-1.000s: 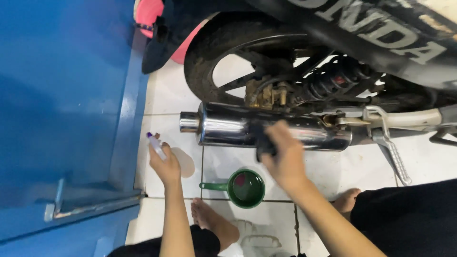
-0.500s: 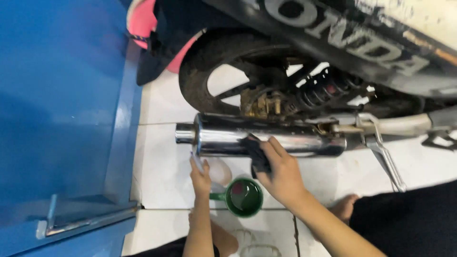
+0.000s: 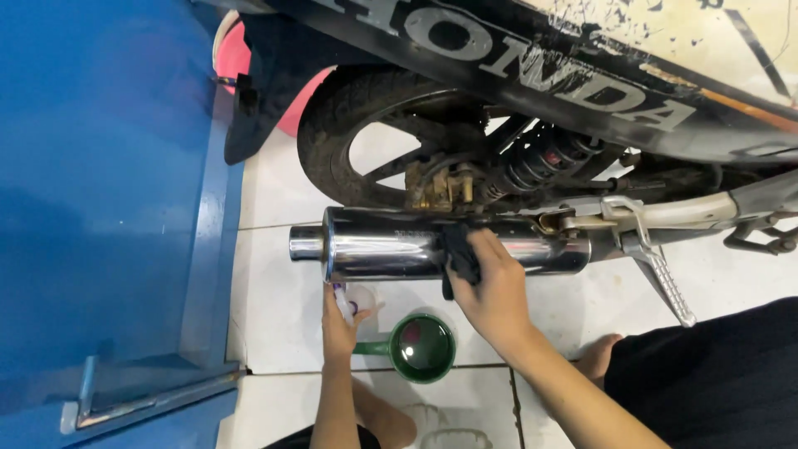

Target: The person sits on the floor and scrubs a motorcycle exhaust pipe with a black cloth. They repeatedly spray a cleaning liquid from a bottle onto the exhaust and continue scrubbing the surface.

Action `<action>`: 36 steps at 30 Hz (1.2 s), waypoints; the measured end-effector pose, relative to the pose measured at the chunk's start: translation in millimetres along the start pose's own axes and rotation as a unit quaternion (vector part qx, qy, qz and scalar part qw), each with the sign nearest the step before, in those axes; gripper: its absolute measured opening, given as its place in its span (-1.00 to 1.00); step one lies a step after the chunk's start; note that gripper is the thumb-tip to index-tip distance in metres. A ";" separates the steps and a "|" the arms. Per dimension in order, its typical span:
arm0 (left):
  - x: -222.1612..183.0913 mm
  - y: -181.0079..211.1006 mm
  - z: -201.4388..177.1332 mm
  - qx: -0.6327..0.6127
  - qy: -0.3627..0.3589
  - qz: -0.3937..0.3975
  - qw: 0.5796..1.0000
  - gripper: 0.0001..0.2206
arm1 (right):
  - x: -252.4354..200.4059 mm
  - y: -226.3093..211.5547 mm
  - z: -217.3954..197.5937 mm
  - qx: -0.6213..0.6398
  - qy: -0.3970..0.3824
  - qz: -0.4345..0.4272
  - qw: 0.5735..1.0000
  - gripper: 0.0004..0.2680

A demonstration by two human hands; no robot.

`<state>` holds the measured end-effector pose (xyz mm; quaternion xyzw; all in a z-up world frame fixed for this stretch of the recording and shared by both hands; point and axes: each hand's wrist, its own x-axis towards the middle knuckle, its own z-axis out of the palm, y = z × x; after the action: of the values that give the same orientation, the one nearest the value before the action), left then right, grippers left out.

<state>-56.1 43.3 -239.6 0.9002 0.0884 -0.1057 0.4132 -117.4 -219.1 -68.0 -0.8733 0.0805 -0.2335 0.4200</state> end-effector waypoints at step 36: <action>-61.9 -180.4 76.2 0.381 -0.227 -0.384 0.810 0.11 | -2.3 -39.0 19.4 0.014 -0.145 -0.028 0.989 -0.73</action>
<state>-169.1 96.8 -402.6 0.8288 0.2830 -0.4818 -0.0290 -112.3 -180.1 -49.1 -0.8940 -0.0090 -0.1169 0.4325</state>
